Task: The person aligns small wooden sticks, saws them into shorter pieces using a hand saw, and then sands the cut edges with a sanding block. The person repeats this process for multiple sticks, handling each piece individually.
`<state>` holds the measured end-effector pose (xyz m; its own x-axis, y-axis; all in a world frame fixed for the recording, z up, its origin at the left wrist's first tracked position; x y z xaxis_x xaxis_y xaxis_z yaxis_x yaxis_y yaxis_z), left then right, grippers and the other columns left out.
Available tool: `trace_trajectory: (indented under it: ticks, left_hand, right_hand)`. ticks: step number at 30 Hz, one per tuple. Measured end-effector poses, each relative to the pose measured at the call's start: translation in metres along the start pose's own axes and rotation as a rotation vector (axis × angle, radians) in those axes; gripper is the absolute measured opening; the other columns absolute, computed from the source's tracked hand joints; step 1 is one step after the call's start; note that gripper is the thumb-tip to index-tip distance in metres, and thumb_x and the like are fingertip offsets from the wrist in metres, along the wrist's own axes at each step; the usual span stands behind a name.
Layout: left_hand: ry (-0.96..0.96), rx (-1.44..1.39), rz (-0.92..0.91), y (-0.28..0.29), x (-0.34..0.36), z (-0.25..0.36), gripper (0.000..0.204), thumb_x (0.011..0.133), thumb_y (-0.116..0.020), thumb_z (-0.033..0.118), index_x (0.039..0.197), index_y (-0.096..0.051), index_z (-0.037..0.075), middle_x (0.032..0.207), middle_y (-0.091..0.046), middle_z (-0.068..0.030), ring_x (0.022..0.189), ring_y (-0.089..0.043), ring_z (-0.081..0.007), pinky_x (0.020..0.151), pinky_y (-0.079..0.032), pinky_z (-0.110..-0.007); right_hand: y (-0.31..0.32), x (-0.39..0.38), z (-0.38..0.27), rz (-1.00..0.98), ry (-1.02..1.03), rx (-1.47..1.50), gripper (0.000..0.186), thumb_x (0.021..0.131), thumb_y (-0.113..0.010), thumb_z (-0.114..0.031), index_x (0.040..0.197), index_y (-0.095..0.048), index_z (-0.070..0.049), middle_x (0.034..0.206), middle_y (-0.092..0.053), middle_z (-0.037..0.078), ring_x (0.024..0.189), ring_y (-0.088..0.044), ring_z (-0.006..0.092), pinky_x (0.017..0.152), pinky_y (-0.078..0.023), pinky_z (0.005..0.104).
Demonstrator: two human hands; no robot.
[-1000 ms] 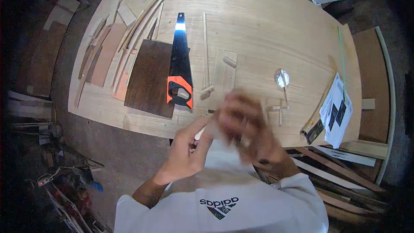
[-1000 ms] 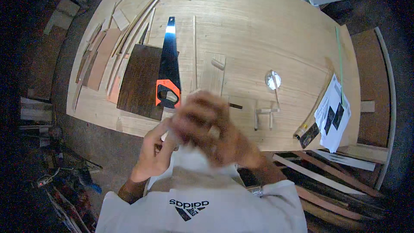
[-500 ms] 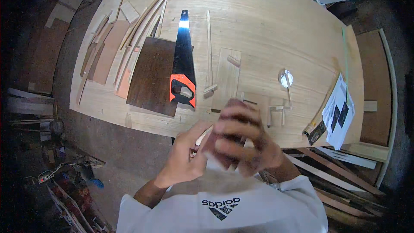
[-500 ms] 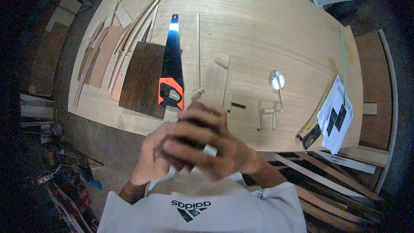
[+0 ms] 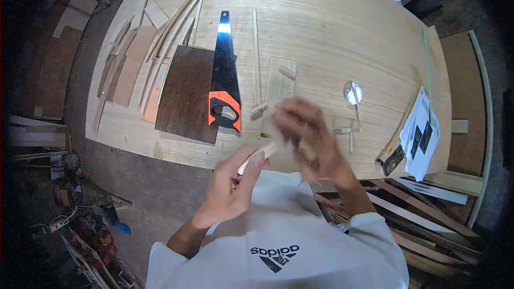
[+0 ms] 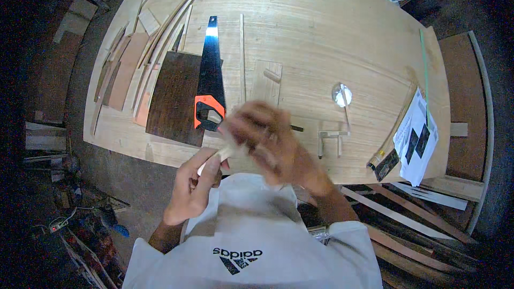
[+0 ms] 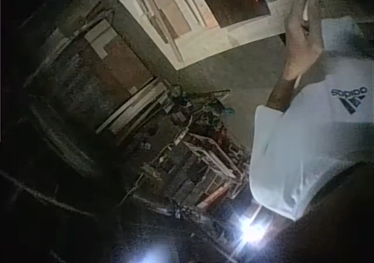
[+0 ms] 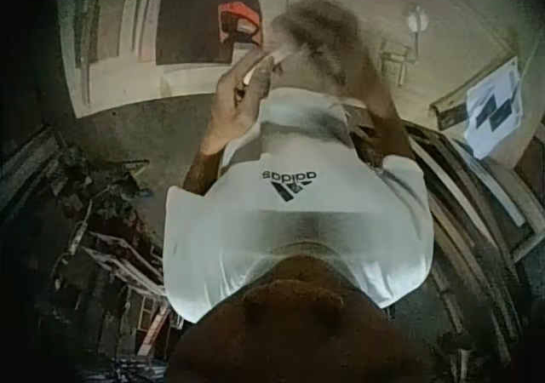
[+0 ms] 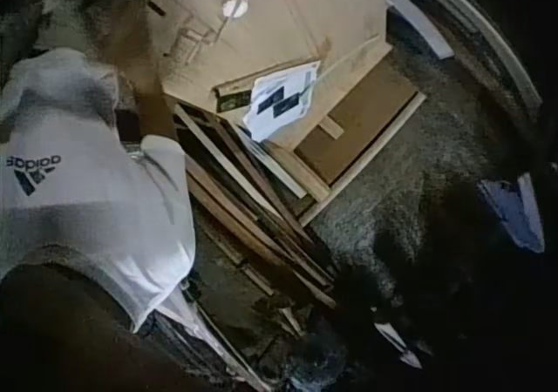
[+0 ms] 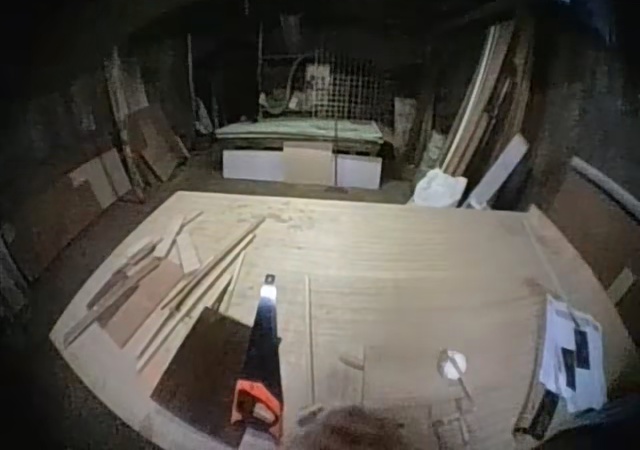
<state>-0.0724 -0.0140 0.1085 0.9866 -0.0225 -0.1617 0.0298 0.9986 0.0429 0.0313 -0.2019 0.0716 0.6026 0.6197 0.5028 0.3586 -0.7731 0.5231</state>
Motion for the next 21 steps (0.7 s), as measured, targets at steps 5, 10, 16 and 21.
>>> trace_trajectory:
  ticks: [5, 10, 16, 21]
  left_hand:
    - [0.020, -0.030, -0.033, 0.005, -0.003, -0.002, 0.022, 0.105, -0.048, 0.018, 0.108, -0.062, 0.001, 0.070, -0.053, 0.0030, 0.056, -0.037, -0.0019, 0.048, -0.027, -0.023]
    - [-0.016, -0.093, 0.012, 0.001, -0.005, -0.001, 0.022, 0.104, -0.048, 0.017, 0.107, -0.063, 0.001, 0.070, -0.054, 0.0027, 0.057, -0.039, -0.0022, 0.049, -0.027, -0.023]
    - [-0.038, -0.028, 0.006, 0.003, -0.006, 0.001, 0.022, 0.103, -0.049, 0.013, 0.113, -0.063, 0.000, 0.079, -0.060, -0.0013, 0.061, -0.043, -0.0039, 0.051, -0.031, -0.024]
    - [-0.120, 0.011, 0.022, 0.003, -0.006, 0.001, 0.024, 0.102, -0.050, 0.013, 0.118, -0.062, -0.001, 0.088, -0.066, -0.0053, 0.069, -0.051, -0.0060, 0.055, -0.039, -0.024]
  right_hand:
    - [0.000, -0.019, 0.023, 0.095, -0.318, 0.154, 0.062, 0.082, -0.060, 0.004, 0.143, -0.048, -0.006, 0.142, -0.047, 0.019, 0.129, -0.050, 0.0344, 0.093, -0.052, 0.0356]
    - [-0.001, -0.015, 0.002, 0.125, -0.301, 0.277, 0.056, 0.089, -0.059, -0.003, 0.143, -0.046, -0.001, 0.142, -0.047, 0.023, 0.128, -0.051, 0.0331, 0.100, -0.047, 0.0381]
    - [0.004, -0.003, -0.025, 0.181, -0.177, 0.315, 0.060, 0.083, -0.061, -0.005, 0.142, -0.047, -0.001, 0.141, -0.048, 0.024, 0.129, -0.050, 0.0367, 0.106, -0.042, 0.0440]
    - [0.009, 0.002, -0.041, 0.161, -0.078, 0.254, 0.066, 0.076, -0.061, -0.002, 0.141, -0.048, 0.000, 0.140, -0.048, 0.025, 0.130, -0.049, 0.0384, 0.107, -0.042, 0.0458]
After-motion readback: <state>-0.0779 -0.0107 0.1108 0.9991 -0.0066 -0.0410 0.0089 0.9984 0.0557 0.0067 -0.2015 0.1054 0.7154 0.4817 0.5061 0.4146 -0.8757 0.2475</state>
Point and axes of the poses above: each hand's wrist, its own x-axis towards the middle knuckle, its own y-axis out of the back of the hand, z = x × y, the point moved 1 cm from there along x, towards the middle knuckle
